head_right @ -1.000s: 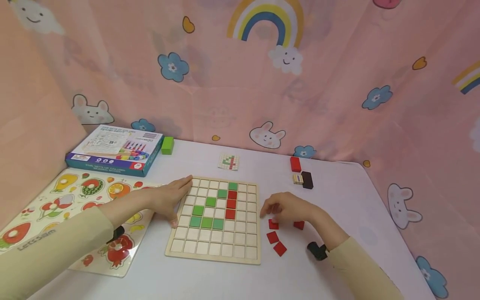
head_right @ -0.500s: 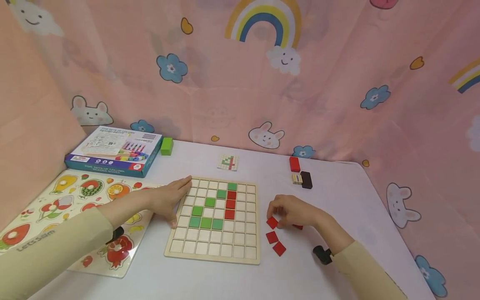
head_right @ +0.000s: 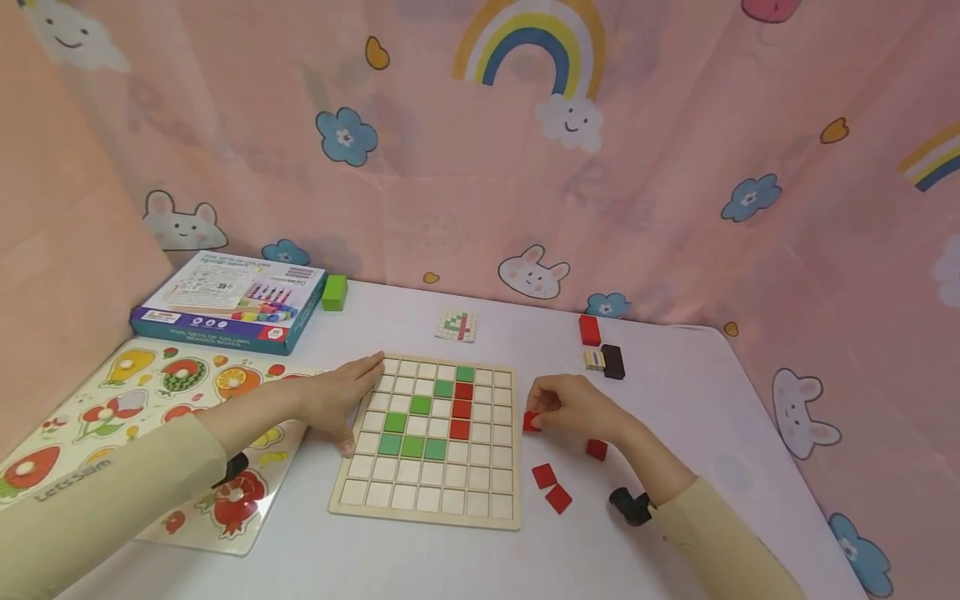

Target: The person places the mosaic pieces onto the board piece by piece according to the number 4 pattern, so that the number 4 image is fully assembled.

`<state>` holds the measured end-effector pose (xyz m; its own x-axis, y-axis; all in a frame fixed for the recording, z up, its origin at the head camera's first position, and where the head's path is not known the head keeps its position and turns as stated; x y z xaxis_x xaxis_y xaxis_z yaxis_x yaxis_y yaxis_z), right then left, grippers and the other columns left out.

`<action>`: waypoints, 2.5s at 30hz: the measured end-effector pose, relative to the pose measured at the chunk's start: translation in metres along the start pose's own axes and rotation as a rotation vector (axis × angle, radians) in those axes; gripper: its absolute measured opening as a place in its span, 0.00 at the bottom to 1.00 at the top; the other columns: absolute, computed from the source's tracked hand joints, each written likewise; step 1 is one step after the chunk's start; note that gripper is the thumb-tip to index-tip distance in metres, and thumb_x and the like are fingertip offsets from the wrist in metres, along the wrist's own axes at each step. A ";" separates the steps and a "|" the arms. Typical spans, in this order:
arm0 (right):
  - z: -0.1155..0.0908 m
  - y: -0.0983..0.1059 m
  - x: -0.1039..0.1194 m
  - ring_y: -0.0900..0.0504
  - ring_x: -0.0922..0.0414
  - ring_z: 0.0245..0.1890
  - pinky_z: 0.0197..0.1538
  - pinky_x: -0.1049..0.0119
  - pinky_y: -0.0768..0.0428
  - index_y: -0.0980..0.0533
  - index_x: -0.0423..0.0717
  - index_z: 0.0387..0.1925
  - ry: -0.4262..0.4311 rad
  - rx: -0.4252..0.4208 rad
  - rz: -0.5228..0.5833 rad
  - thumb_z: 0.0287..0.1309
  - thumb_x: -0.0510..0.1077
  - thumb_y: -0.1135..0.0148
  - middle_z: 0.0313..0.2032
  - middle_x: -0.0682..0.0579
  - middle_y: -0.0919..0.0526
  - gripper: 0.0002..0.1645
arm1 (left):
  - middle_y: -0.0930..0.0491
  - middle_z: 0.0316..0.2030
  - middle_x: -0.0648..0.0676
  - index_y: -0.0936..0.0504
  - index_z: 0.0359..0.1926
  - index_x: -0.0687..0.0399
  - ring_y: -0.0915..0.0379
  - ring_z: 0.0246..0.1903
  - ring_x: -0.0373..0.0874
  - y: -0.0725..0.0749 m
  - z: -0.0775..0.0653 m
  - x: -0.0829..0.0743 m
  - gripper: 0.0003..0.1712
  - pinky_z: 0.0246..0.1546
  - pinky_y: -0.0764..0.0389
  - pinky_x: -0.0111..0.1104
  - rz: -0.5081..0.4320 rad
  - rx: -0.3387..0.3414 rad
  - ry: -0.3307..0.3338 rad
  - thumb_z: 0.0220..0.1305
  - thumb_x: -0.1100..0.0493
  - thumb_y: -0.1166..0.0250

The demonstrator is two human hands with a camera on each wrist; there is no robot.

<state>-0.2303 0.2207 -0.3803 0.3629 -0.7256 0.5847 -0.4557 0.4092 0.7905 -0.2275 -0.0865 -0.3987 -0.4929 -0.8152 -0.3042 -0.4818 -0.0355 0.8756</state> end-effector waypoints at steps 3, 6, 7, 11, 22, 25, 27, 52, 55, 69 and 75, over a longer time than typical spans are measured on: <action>0.005 -0.003 0.013 0.22 0.60 0.37 0.42 0.74 0.20 0.21 0.52 0.36 0.018 -0.018 0.035 0.57 0.40 0.31 0.34 0.57 0.17 0.07 | 0.66 0.78 0.68 0.59 0.76 0.72 0.65 0.78 0.66 0.000 0.000 0.001 0.77 0.77 0.48 0.54 0.002 0.000 0.001 0.39 0.42 0.19; 0.010 -0.009 0.026 0.20 0.60 0.38 0.44 0.75 0.19 0.20 0.51 0.38 0.027 -0.010 0.072 0.58 0.40 0.32 0.36 0.55 0.16 0.06 | 0.66 0.78 0.68 0.59 0.76 0.72 0.65 0.78 0.65 -0.001 0.001 0.001 0.77 0.77 0.47 0.54 0.002 -0.002 0.001 0.39 0.42 0.19; 0.011 -0.012 0.031 0.20 0.60 0.38 0.44 0.75 0.19 0.20 0.51 0.38 0.031 -0.005 0.082 0.58 0.40 0.32 0.36 0.55 0.15 0.06 | 0.66 0.78 0.68 0.58 0.76 0.72 0.64 0.78 0.65 -0.001 0.001 0.001 0.78 0.77 0.47 0.54 0.002 -0.003 0.001 0.38 0.42 0.19; 0.017 -0.025 0.047 0.22 0.60 0.38 0.43 0.75 0.20 0.19 0.47 0.38 0.048 0.009 0.125 0.59 0.40 0.33 0.36 0.53 0.16 0.05 | 0.65 0.78 0.69 0.58 0.76 0.72 0.64 0.78 0.65 -0.001 0.001 0.001 0.78 0.77 0.47 0.54 0.004 -0.005 -0.002 0.38 0.42 0.18; 0.028 -0.054 0.069 0.23 0.62 0.31 0.36 0.75 0.23 0.17 0.49 0.33 0.026 0.008 0.140 0.56 0.40 0.30 0.30 0.56 0.16 0.03 | 0.65 0.78 0.69 0.58 0.76 0.72 0.65 0.78 0.66 -0.001 0.001 0.002 0.78 0.77 0.48 0.54 0.004 -0.006 -0.005 0.38 0.42 0.18; 0.029 -0.059 0.070 0.23 0.62 0.29 0.33 0.74 0.23 0.17 0.50 0.31 0.012 0.006 0.128 0.55 0.40 0.30 0.27 0.58 0.17 0.02 | 0.65 0.78 0.69 0.58 0.76 0.72 0.64 0.78 0.66 -0.001 0.001 0.002 0.78 0.77 0.48 0.54 0.004 -0.008 -0.008 0.38 0.42 0.18; 0.029 -0.061 0.070 0.23 0.62 0.28 0.33 0.73 0.23 0.17 0.50 0.30 0.005 0.005 0.117 0.55 0.40 0.29 0.26 0.58 0.17 0.03 | 0.65 0.78 0.69 0.58 0.76 0.72 0.64 0.78 0.66 -0.001 0.001 0.002 0.77 0.77 0.48 0.54 0.006 -0.010 -0.009 0.38 0.42 0.18; -0.017 -0.026 0.011 0.23 0.60 0.34 0.36 0.70 0.22 0.18 0.56 0.35 -0.061 0.269 0.010 0.45 0.43 0.23 0.33 0.55 0.18 0.13 | 0.65 0.78 0.69 0.57 0.76 0.73 0.64 0.78 0.65 0.000 0.001 0.000 0.77 0.77 0.46 0.53 0.025 -0.002 0.003 0.38 0.43 0.18; -0.024 -0.025 0.002 0.24 0.60 0.35 0.36 0.71 0.23 0.18 0.56 0.35 -0.049 0.276 0.016 0.43 0.44 0.21 0.32 0.54 0.20 0.16 | 0.65 0.78 0.69 0.57 0.76 0.73 0.63 0.78 0.65 0.000 0.000 0.000 0.77 0.77 0.47 0.53 0.023 -0.005 0.002 0.38 0.43 0.18; -0.023 -0.031 0.006 0.25 0.64 0.29 0.33 0.72 0.22 0.22 0.55 0.27 0.019 0.269 -0.033 0.43 0.42 0.22 0.27 0.58 0.21 0.14 | 0.65 0.78 0.69 0.57 0.76 0.72 0.64 0.78 0.66 -0.001 0.001 0.000 0.77 0.77 0.47 0.54 0.016 -0.010 -0.001 0.38 0.43 0.18; -0.018 -0.025 0.009 0.24 0.64 0.29 0.32 0.72 0.23 0.24 0.55 0.26 0.004 0.232 -0.045 0.51 0.39 0.28 0.25 0.61 0.21 0.11 | 0.65 0.78 0.69 0.57 0.76 0.72 0.63 0.78 0.66 -0.001 0.002 0.001 0.78 0.77 0.47 0.54 0.018 -0.013 0.003 0.37 0.42 0.18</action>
<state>-0.2009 0.2141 -0.3918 0.3899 -0.7377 0.5512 -0.6136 0.2381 0.7528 -0.2288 -0.0865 -0.4003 -0.4993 -0.8174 -0.2874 -0.4636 -0.0282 0.8856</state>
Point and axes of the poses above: each hand's wrist, its own z-axis towards the middle knuckle, its own y-axis out of the back of the hand, x = y × z, the point moved 7 cm from there along z, towards the middle knuckle
